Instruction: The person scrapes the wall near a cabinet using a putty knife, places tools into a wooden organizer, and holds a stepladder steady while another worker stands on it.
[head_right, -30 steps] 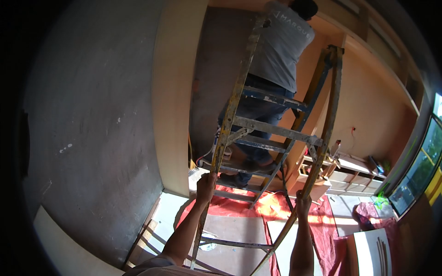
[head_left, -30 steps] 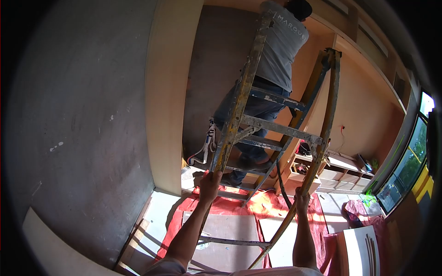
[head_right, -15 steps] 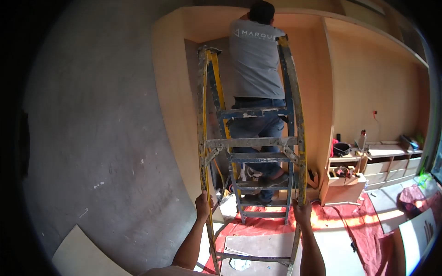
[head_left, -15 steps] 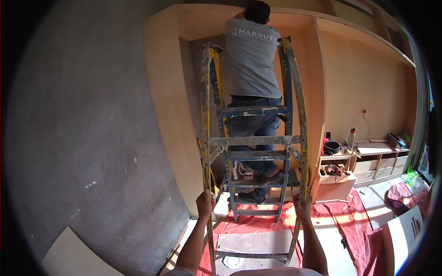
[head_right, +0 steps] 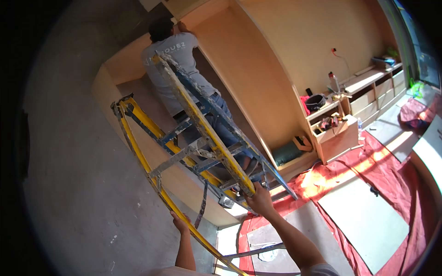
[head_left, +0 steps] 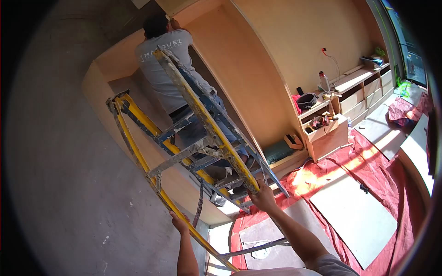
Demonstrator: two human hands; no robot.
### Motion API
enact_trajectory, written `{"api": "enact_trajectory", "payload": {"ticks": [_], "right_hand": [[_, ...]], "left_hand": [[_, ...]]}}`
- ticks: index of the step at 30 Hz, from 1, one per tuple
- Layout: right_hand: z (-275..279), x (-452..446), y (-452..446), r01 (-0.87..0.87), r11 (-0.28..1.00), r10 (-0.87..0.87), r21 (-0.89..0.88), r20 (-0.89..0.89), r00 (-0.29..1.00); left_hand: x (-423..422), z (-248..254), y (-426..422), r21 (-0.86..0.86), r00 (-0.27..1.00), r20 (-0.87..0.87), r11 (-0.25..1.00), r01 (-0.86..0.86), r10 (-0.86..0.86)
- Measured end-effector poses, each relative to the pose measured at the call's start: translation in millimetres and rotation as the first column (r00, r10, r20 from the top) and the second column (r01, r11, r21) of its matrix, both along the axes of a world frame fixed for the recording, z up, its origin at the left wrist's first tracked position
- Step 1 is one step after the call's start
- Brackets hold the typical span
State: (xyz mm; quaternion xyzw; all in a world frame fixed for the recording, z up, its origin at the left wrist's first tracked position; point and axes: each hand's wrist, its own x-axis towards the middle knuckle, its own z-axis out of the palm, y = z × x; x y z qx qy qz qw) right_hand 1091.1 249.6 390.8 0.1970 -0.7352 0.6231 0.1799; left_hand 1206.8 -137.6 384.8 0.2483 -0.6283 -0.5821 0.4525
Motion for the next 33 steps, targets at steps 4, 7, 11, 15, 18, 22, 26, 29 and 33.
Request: {"api": "enact_trajectory", "payload": {"ticks": [4,7,11,15,18,22,26,29,33], "right_hand": [[3.8,3.7,6.1,-0.036,0.999,0.036,-0.003,0.075,0.997],[4.7,-0.3,7.3,-0.05,0.999,0.049,0.001,0.109,0.993],[3.7,-0.7,6.5,-0.052,0.998,0.056,-0.04,0.091,0.994],[0.1,-2.2,4.2,-0.037,0.998,0.04,-0.042,0.067,0.997],[2.7,0.2,6.0,-0.05,0.998,0.054,-0.034,0.102,0.993],[0.4,0.7,4.7,-0.03,0.999,0.032,-0.013,0.09,0.995],[3.1,0.1,4.4,-0.045,0.999,0.042,0.022,0.122,0.992],[-3.1,-3.4,0.3,-0.038,0.999,0.035,0.018,0.11,0.993],[-4.2,-2.9,-0.3,-0.023,1.0,0.023,-0.007,0.08,0.997]], "left_hand": [[0.7,1.9,2.0,-0.009,1.0,0.003,1.0,-0.004,0.004],[-2.0,0.5,-1.3,0.037,1.0,-0.016,0.999,0.003,-0.002],[-0.9,-3.3,-8.7,0.02,1.0,-0.002,1.0,0.0,0.0],[-0.5,1.0,-0.8,0.006,0.999,0.012,1.0,-0.03,0.03],[-1.9,-1.3,-4.5,0.001,0.999,0.016,0.999,-0.04,0.04],[-1.3,-3.3,-6.8,-0.002,1.0,-0.002,1.0,-0.007,0.007],[-1.7,1.8,-0.7,-0.002,0.999,0.015,1.0,-0.03,0.03],[0.0,2.0,0.2,0.009,1.0,0.015,1.0,-0.024,0.024],[0.3,1.0,-0.4,-0.028,0.998,0.043,0.998,-0.051,0.052]]}}
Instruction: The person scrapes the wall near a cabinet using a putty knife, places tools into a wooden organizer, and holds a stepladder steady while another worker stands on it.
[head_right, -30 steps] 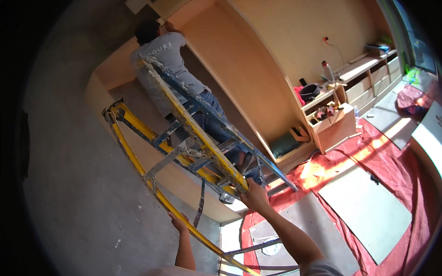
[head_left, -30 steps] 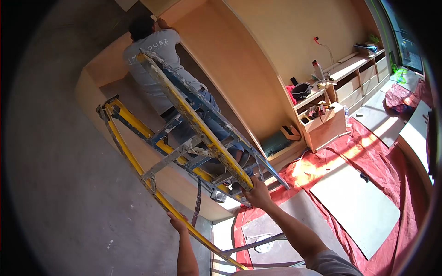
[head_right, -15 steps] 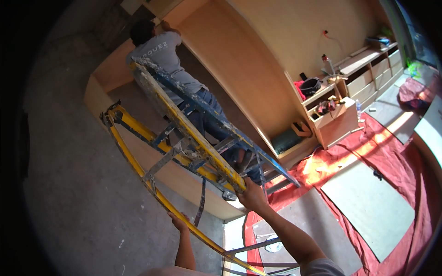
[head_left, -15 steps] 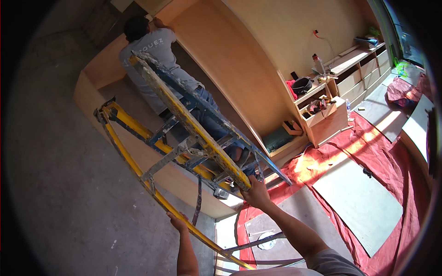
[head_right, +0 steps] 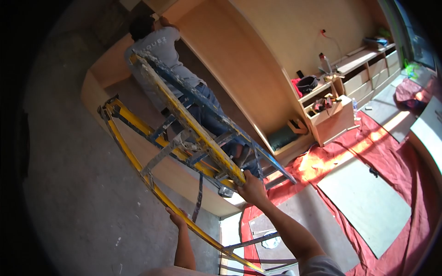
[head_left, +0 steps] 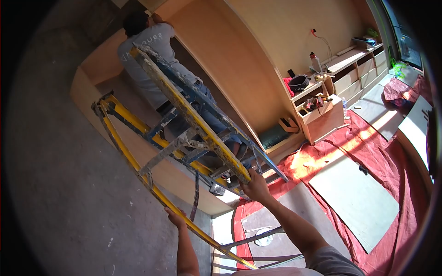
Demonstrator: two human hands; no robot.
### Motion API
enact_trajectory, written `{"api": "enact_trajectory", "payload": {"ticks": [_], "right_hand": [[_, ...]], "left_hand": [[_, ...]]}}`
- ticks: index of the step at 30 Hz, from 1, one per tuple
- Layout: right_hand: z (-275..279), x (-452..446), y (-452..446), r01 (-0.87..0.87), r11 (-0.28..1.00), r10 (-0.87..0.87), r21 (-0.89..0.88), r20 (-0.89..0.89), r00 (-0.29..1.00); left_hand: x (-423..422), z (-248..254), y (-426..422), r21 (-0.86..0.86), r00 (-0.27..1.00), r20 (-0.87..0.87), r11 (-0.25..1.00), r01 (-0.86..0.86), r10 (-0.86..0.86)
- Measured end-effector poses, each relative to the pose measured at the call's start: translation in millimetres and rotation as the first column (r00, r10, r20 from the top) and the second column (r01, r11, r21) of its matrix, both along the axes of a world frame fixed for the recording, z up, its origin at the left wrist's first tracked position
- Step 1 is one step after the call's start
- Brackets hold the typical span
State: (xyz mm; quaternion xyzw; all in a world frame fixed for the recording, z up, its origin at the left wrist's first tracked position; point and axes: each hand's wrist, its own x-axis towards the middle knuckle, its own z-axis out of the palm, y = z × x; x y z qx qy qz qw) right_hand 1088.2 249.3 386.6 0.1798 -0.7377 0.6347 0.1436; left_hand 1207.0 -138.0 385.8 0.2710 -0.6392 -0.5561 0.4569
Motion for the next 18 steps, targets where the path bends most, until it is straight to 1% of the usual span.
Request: {"api": "enact_trajectory", "payload": {"ticks": [3,6,9,12,18], "right_hand": [[-0.1,0.0,-0.3,0.004,1.0,-0.004,-0.004,-0.012,1.0],[3.6,2.7,2.2,-0.004,1.0,0.004,0.002,0.01,1.0],[1.4,1.7,0.8,0.004,1.0,-0.004,-0.005,-0.006,1.0],[3.9,2.7,2.0,0.0,1.0,0.0,-0.004,0.017,1.0],[4.1,3.3,1.5,0.008,1.0,-0.008,-0.018,0.018,1.0]], "left_hand": [[1.9,5.0,8.9,-0.056,0.999,0.033,0.998,-0.028,0.029],[2.1,7.2,12.8,-0.045,0.999,0.027,0.998,-0.036,0.037],[0.1,3.4,6.4,0.002,1.0,-0.013,1.0,0.0,0.0],[0.3,4.9,9.7,-0.001,1.0,-0.013,1.0,-0.026,0.026],[0.9,4.3,5.7,0.004,1.0,0.005,1.0,0.001,-0.001]]}}
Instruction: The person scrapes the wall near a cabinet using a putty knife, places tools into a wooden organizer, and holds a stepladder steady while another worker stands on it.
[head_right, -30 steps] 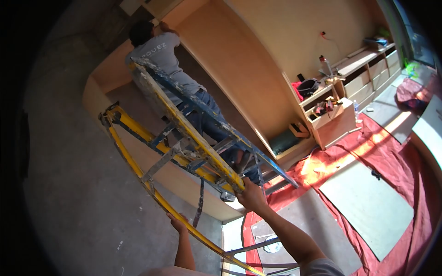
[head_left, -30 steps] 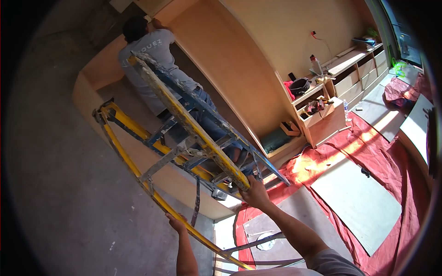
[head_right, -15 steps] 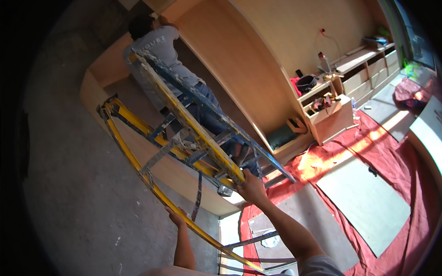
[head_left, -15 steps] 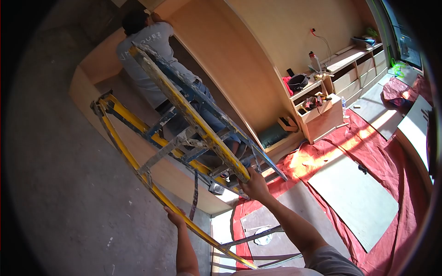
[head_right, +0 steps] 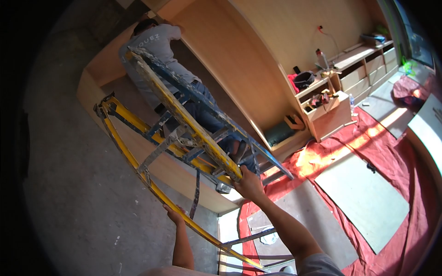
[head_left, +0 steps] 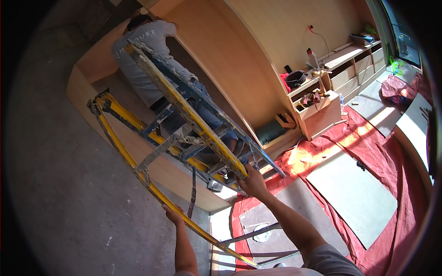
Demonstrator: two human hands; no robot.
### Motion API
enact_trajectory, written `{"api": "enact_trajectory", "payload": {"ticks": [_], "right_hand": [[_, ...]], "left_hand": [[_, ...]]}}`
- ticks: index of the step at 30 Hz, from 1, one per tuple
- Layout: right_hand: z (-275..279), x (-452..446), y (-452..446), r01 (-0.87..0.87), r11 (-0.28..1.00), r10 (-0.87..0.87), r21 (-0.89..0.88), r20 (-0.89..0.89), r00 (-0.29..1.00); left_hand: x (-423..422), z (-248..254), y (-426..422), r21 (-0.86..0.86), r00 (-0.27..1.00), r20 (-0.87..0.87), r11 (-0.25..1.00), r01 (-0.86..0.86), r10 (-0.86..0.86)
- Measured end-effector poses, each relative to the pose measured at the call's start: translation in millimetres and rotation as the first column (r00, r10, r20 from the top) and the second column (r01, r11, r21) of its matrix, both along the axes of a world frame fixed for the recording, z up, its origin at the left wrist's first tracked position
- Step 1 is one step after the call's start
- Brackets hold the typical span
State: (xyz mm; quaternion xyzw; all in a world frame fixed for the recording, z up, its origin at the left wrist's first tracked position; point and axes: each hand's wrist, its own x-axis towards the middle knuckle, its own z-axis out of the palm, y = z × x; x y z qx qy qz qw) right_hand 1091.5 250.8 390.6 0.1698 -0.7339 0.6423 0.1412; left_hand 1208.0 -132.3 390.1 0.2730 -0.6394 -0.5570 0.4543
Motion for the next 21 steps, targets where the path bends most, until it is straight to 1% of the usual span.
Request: {"api": "enact_trajectory", "payload": {"ticks": [6,9,12,15,18,20,21], "right_hand": [[-1.3,-1.7,-0.2,0.0,1.0,0.0,0.005,-0.021,1.0],[0.5,-0.6,0.9,0.005,1.0,-0.005,-0.002,-0.031,1.0],[-2.4,-2.7,-0.5,0.0,1.0,0.0,0.018,-0.036,0.999],[-2.0,-2.9,-0.2,-0.011,1.0,0.011,0.027,-0.02,1.0],[-3.8,-4.4,-1.7,-0.01,1.0,0.011,0.007,-0.036,0.999],[-6.8,-7.2,-2.5,-0.021,1.0,0.022,0.017,-0.034,0.999],[-7.9,-7.2,-2.7,-0.026,1.0,0.026,-0.009,-0.036,0.999]], "left_hand": [[0.6,2.4,5.3,-0.021,0.999,0.025,0.999,-0.034,0.035],[-1.5,-2.7,-4.2,0.007,1.0,-0.008,1.0,0.009,-0.009],[0.2,-1.5,-0.4,-0.029,1.0,0.025,0.999,-0.013,0.013],[0.3,-0.5,-0.3,-0.015,1.0,0.029,1.0,-0.002,0.003],[-0.2,3.5,6.8,-0.017,0.999,0.041,0.999,-0.031,0.032],[1.8,9.3,16.6,-0.013,0.997,0.067,1.0,-0.021,0.021],[2.5,11.0,20.3,-0.01,0.996,0.083,1.0,-0.014,0.015]]}}
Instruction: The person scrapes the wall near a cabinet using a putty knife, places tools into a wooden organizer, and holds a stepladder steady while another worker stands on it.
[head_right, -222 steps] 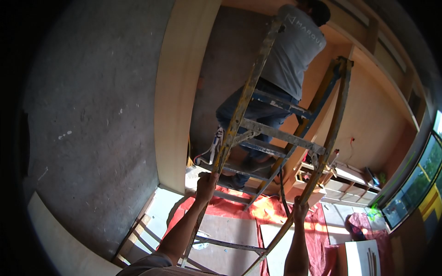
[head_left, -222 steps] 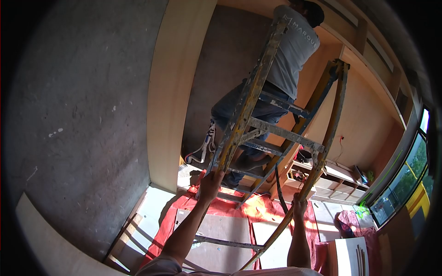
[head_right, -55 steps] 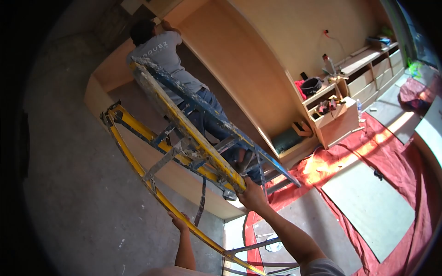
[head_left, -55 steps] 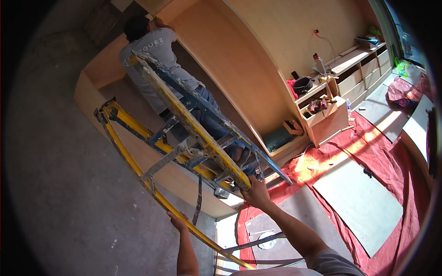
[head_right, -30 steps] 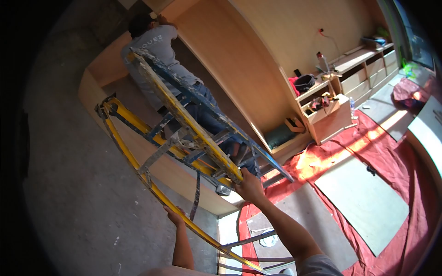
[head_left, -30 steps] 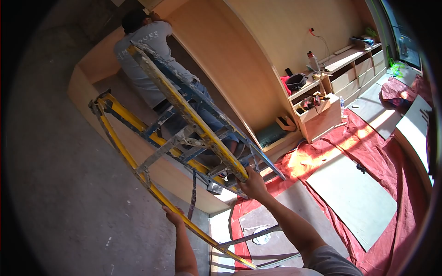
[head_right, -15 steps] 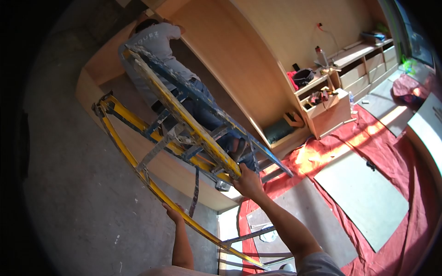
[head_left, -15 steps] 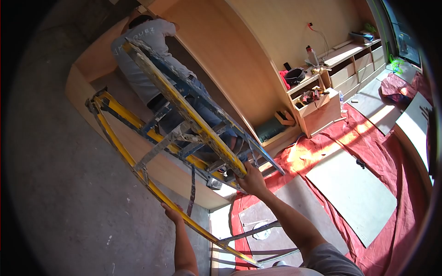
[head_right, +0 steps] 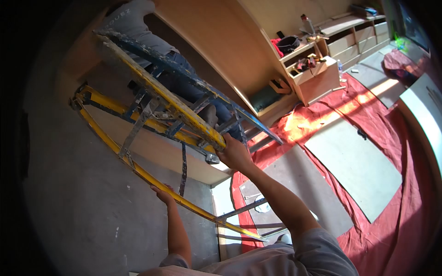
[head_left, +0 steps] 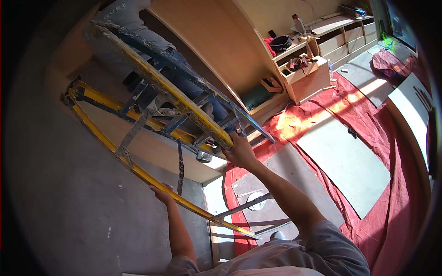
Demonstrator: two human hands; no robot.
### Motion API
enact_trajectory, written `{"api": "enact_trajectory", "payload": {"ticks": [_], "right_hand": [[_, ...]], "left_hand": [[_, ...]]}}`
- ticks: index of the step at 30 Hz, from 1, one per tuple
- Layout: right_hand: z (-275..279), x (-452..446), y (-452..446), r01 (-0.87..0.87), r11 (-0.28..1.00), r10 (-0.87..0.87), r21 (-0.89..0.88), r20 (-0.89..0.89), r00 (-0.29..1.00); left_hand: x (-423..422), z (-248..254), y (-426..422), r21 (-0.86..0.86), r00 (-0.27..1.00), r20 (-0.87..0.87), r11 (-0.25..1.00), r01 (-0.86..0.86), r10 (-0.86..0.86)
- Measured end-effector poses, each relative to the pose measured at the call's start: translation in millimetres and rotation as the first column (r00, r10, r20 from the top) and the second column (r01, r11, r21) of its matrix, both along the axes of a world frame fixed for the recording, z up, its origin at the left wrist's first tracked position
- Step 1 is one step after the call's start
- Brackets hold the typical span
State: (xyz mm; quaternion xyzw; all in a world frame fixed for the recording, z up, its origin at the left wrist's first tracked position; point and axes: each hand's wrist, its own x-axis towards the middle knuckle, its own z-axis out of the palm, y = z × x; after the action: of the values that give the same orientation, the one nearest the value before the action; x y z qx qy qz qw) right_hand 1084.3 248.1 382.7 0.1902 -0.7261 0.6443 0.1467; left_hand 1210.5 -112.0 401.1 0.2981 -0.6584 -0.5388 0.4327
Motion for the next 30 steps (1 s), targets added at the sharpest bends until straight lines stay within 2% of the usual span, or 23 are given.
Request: {"api": "enact_trajectory", "payload": {"ticks": [9,15,24,27,29,30], "right_hand": [[3.5,3.8,4.7,-0.01,0.999,0.011,-0.044,0.016,1.0],[0.6,3.1,3.9,-0.01,0.999,0.011,-0.04,0.014,1.0],[0.2,2.4,4.8,-0.019,0.999,0.02,-0.032,0.034,0.999],[2.3,5.0,6.5,-0.002,1.0,0.002,-0.004,0.062,0.998],[2.9,3.5,3.4,0.005,1.0,-0.005,-0.027,0.025,1.0],[1.0,0.6,0.9,-0.025,1.0,0.025,-0.018,0.04,0.999]], "left_hand": [[-0.2,3.7,12.5,-0.064,0.998,0.062,0.998,-0.008,0.012],[-1.9,9.0,27.6,-0.052,0.998,0.046,0.998,-0.041,0.043],[-2.6,-0.3,6.7,-0.02,1.0,0.029,1.0,-0.005,0.005],[-3.2,2.7,14.4,-0.022,0.998,0.034,0.998,-0.051,0.052],[-0.6,-3.4,-2.6,-0.017,0.999,0.012,0.999,0.041,-0.04],[-1.1,-2.3,-3.1,-0.026,1.0,-0.008,1.0,0.015,-0.015]]}}
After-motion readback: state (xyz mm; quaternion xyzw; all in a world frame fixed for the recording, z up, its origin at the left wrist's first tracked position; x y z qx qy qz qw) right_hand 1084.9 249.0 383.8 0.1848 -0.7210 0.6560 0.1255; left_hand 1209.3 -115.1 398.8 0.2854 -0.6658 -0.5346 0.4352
